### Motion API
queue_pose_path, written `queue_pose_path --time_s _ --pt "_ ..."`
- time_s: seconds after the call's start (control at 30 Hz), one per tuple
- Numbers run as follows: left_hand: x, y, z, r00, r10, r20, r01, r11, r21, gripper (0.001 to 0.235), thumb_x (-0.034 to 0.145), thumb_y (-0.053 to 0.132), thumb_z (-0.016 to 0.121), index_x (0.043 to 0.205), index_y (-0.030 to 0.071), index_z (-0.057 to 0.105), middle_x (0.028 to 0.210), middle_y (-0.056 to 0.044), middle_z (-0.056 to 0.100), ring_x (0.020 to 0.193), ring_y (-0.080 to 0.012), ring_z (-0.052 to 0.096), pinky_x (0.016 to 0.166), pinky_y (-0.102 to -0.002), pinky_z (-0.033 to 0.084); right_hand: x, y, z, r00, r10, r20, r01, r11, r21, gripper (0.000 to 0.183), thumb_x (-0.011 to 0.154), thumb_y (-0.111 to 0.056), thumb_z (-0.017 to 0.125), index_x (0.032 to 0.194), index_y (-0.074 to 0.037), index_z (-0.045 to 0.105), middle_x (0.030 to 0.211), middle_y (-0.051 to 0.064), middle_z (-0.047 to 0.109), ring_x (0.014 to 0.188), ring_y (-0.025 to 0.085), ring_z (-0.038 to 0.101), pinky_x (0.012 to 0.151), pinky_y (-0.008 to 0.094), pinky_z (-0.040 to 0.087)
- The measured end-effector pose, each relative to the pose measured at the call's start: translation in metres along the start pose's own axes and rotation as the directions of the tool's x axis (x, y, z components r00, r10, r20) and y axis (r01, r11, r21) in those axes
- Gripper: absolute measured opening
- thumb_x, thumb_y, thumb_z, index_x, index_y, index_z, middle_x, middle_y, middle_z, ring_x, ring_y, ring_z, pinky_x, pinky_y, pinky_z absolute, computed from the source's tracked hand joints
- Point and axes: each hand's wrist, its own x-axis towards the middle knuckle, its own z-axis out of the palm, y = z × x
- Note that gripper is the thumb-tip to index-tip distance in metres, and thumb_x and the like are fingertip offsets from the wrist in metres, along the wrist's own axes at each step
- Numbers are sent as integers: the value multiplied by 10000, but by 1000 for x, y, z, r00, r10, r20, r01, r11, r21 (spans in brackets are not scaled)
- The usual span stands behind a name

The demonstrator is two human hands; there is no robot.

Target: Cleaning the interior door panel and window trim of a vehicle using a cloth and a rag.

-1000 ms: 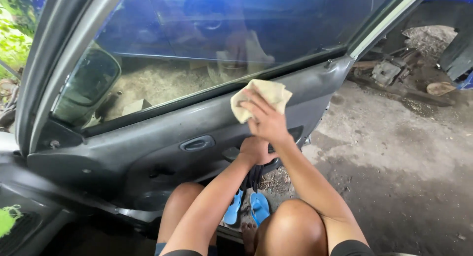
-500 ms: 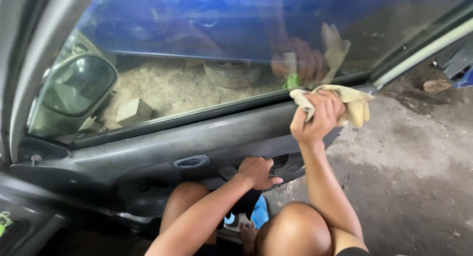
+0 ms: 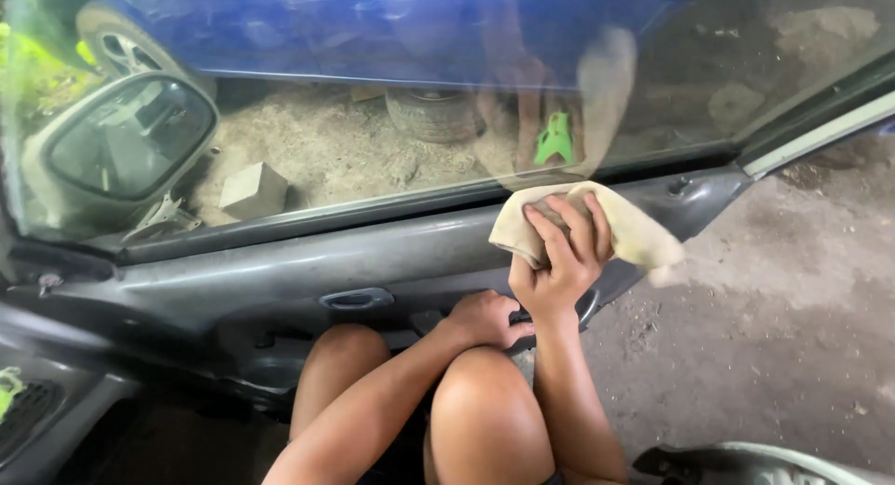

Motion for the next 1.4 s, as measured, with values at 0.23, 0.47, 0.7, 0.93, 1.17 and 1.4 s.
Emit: queue_pose_path --time_s 0.23,0.47,0.7,0.93,1.17,1.4 --pt "5 0 -5 913 9 407 -9 1000 -3 766 851 810 415 1131 166 720 1299 -103 702 1330 -284 588 1110 -464 468 11 17 -52 997 80 -17 -81 994 -70 272 897 -55 575 966 -96 835 1075 68 786 1201 334 614 1206 472 253" --pt "-7 -6 -7 861 41 507 157 927 -341 714 865 851 467 1252 309 725 1372 -30 676 1375 -267 550 1177 -420 413 7 -20 -47 991 82 104 -103 969 222 343 692 -23 539 909 -34 804 982 117 770 1156 396 662 1203 512 361" --pt "-2 -11 21 923 161 350 118 748 -654 497 903 641 683 1189 244 770 1188 -42 756 1180 -219 670 1029 -383 506 -1 8 -54 996 -6 93 -10 985 174 329 726 -142 582 946 -112 826 1006 45 778 1244 398 606 1170 494 380" --pt "-22 -10 21 964 264 25 -66 330 -942 510 901 171 648 1385 13 633 1317 -170 695 1136 -170 658 1030 -317 519 -9 41 -81 938 291 -189 -303 952 -39 230 1038 -33 557 1160 130 664 1273 226 671 1372 449 457 1160 550 374" --pt "-28 -17 42 991 131 11 -12 170 -985 608 793 71 536 1385 17 665 1233 -133 720 1115 -136 639 1040 -260 492 -3 -9 -53 992 124 -7 -123 991 52 249 935 -46 588 1046 27 798 1157 129 768 1365 421 528 1271 520 161" --pt "-23 -19 17 965 42 259 186 589 -787 631 803 304 520 1404 217 693 1400 -199 639 1260 -334 591 1068 -392 444 -14 39 -75 874 437 -213 -442 897 26 403 1128 -254 399 1263 4 677 1539 142 526 1508 322 349 1264 495 36"
